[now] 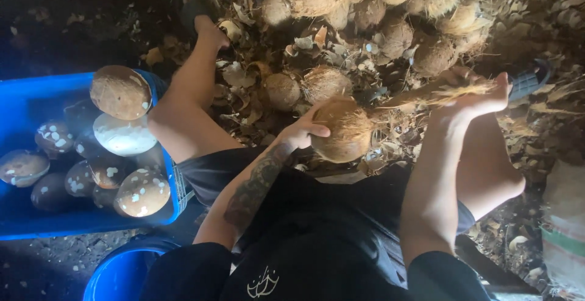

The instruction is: The person sits on the ground and uses a curved knife to peel the husk off a coconut. They rotate the coconut and scrape away the fibrous outer layer until the hard shell is exposed. The peeled coconut is then placed into a blue crate.

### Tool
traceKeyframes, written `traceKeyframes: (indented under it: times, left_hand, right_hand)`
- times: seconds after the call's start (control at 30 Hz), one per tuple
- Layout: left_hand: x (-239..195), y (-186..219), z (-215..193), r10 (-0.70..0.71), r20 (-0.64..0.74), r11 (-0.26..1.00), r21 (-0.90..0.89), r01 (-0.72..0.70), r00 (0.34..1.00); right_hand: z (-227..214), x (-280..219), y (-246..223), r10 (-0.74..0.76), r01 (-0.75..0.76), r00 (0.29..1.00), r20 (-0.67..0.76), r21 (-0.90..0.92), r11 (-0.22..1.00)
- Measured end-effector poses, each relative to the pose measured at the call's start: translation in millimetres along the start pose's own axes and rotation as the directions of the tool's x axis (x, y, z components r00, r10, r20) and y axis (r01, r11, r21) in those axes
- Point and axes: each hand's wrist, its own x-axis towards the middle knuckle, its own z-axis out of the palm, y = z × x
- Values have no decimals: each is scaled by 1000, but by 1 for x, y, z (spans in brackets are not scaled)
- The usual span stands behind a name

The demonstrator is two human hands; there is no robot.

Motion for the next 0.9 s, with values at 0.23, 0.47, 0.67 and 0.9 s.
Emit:
traceKeyframes:
  times: [0.23,0.47,0.67,0.9]
  left_hand:
    - [8,30,52,205,250,959,142,-245,946]
    - [0,-7,6,232,-66,970,-60,-236,970]
    - [-4,24,6,194,-65,885,443,-146,979]
    - [-3,-2,23,106,-199,759,649,49,974]
  right_hand:
    - [4,19,12,356,-286,816,456,-217,933]
    - [-37,-39,76,264,-9,906,330,-609,793]
    - [-46,-74,136,322,0,939,121,-936,352]
    - [-116,-39,122,98,-78,994,-40,-903,422]
